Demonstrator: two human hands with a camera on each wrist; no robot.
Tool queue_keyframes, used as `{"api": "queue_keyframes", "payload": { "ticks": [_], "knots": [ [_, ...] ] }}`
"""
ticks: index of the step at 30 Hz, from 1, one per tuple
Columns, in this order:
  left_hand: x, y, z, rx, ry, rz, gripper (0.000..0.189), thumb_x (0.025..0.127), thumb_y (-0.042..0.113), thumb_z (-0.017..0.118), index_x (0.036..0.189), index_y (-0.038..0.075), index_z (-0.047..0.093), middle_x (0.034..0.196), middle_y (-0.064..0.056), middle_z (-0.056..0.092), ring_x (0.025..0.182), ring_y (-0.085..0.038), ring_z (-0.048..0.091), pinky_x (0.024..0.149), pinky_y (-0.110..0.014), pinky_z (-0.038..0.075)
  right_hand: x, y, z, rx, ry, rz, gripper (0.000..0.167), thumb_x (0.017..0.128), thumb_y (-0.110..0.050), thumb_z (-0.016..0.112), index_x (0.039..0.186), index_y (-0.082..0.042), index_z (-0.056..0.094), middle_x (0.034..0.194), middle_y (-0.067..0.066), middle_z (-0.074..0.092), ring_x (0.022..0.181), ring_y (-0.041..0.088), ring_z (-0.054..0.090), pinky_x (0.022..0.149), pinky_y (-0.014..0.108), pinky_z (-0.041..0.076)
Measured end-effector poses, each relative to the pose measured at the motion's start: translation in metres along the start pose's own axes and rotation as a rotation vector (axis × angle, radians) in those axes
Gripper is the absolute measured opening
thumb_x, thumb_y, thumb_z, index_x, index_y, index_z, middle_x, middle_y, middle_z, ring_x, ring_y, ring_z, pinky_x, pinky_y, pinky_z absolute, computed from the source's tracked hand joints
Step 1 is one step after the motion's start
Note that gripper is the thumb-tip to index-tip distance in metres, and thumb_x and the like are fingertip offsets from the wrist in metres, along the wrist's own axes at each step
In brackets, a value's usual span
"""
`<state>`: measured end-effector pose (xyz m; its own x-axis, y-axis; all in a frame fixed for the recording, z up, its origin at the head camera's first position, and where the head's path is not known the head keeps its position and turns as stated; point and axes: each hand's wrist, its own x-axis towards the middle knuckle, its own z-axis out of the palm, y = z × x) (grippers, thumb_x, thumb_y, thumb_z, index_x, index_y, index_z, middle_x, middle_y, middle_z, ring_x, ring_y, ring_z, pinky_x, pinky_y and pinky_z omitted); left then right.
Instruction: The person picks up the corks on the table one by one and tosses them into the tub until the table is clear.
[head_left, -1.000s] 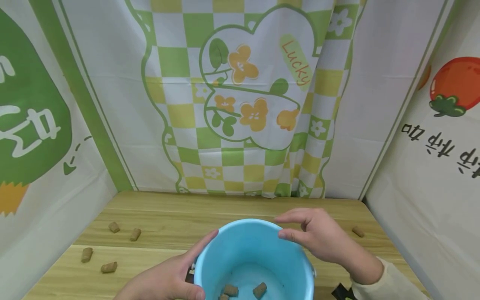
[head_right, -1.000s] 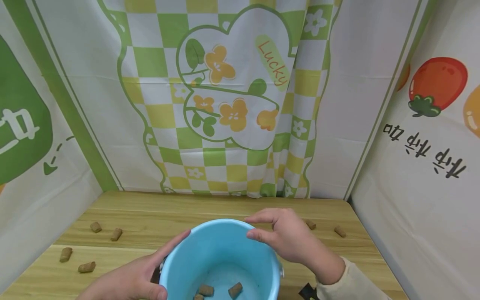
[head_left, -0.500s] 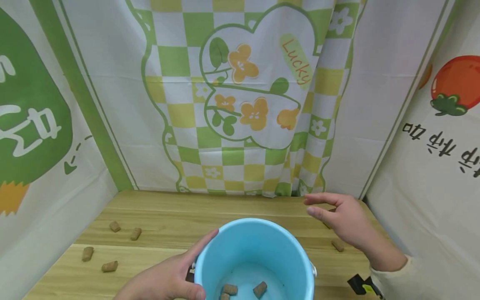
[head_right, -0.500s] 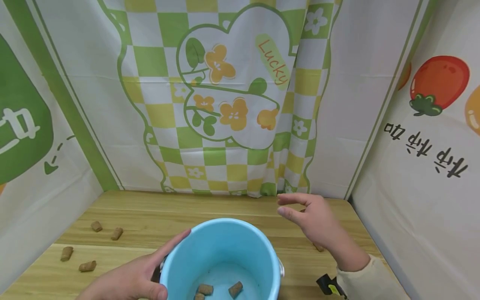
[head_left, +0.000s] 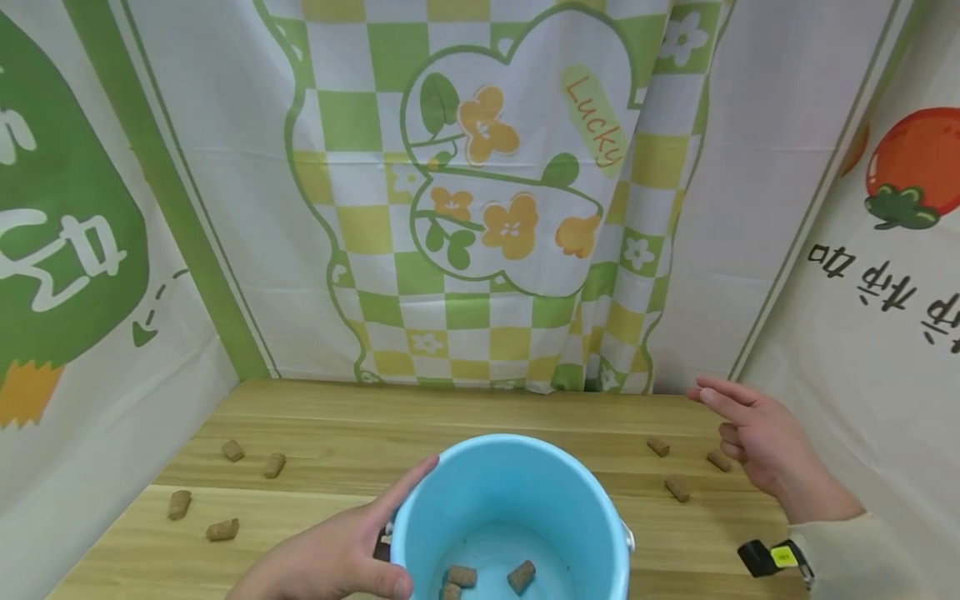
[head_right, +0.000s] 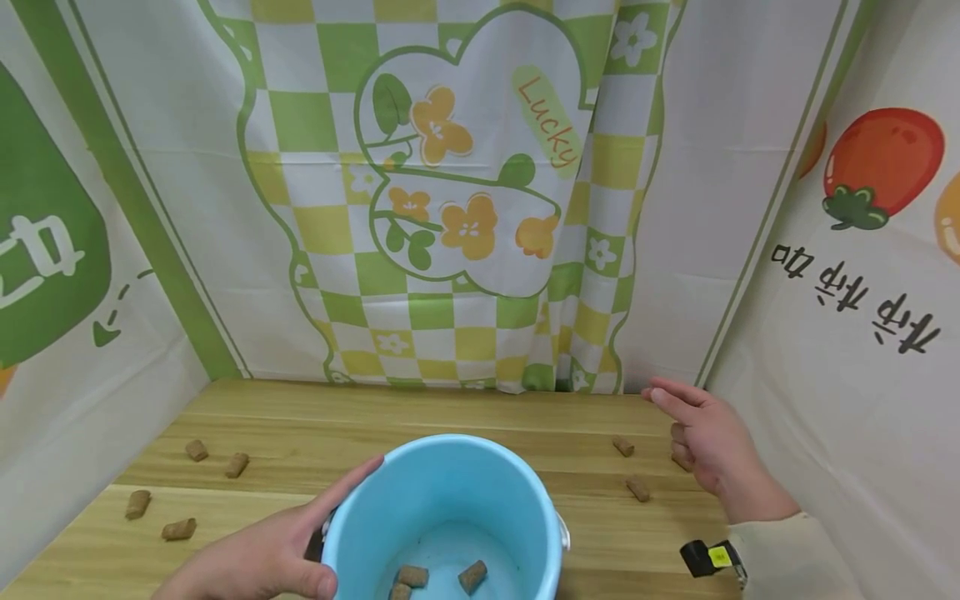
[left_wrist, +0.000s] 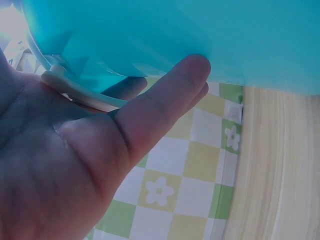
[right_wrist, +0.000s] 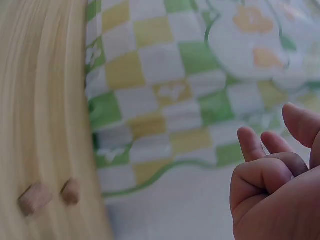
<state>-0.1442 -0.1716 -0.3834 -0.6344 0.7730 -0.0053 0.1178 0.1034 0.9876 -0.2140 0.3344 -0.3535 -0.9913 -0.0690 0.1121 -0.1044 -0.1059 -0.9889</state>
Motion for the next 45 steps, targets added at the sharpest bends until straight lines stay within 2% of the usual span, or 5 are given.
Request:
{"api": "queue_keyframes", "payload": {
  "ticks": [14, 19, 25, 31, 45],
  "knots": [
    [0.000, 0.002, 0.001, 0.014, 0.001, -0.001, 0.103, 0.089, 0.043, 0.076, 0.159, 0.040, 0.001, 0.152, -0.019, 0.032, 0.119, -0.032, 0.054, 0.092, -0.040, 0.050, -0.002, 0.054, -0.080, -0.016, 0.208, 0.263, 0.010, 0.096, -0.028, 0.070, 0.100, -0.037, 0.066, 0.097, -0.020, 0.066, 0.050, 0.002, 0.036, 0.045, 0.020, 0.036],
    [0.000, 0.001, 0.001, 0.007, -0.006, -0.003, 0.103, 0.089, 0.042, 0.076, 0.159, 0.041, 0.000, 0.151, -0.018, 0.031, 0.119, -0.033, 0.054, 0.092, -0.039, 0.050, -0.006, 0.072, -0.096, -0.032, 0.278, 0.353, 0.017, 0.093, -0.030, 0.075, 0.089, -0.045, 0.069, 0.127, -0.006, 0.054, 0.050, 0.002, 0.039, 0.046, 0.022, 0.039],
    [0.000, 0.000, 0.000, 0.020, -0.006, 0.008, 0.104, 0.089, 0.042, 0.076, 0.159, 0.040, 0.000, 0.150, -0.018, 0.032, 0.119, -0.032, 0.055, 0.092, -0.039, 0.050, -0.010, 0.090, -0.109, -0.078, 0.258, 0.402, 0.072, 0.100, -0.027, 0.065, 0.157, -0.014, 0.023, 0.160, 0.025, 0.012, 0.050, 0.000, 0.038, 0.048, 0.021, 0.039],
    [0.000, -0.001, -0.001, 0.035, -0.008, 0.016, 0.103, 0.090, 0.041, 0.075, 0.159, 0.041, 0.000, 0.151, -0.018, 0.031, 0.120, -0.034, 0.053, 0.093, -0.038, 0.049, -0.012, 0.107, -0.117, 0.013, 0.261, 0.443, 0.076, 0.101, -0.015, 0.062, 0.158, -0.006, 0.013, 0.099, -0.010, 0.058, 0.050, 0.002, 0.040, 0.047, 0.021, 0.039],
    [-0.001, 0.001, 0.000, 0.038, 0.004, 0.000, 0.104, 0.089, 0.043, 0.076, 0.160, 0.039, 0.000, 0.150, -0.019, 0.032, 0.119, -0.035, 0.054, 0.092, -0.038, 0.049, 0.000, 0.119, -0.113, 0.161, 0.281, 0.461, 0.085, 0.100, -0.004, 0.058, 0.160, -0.009, -0.002, 0.128, 0.008, 0.032, 0.052, 0.002, 0.035, 0.046, 0.019, 0.036]
  ]
}}
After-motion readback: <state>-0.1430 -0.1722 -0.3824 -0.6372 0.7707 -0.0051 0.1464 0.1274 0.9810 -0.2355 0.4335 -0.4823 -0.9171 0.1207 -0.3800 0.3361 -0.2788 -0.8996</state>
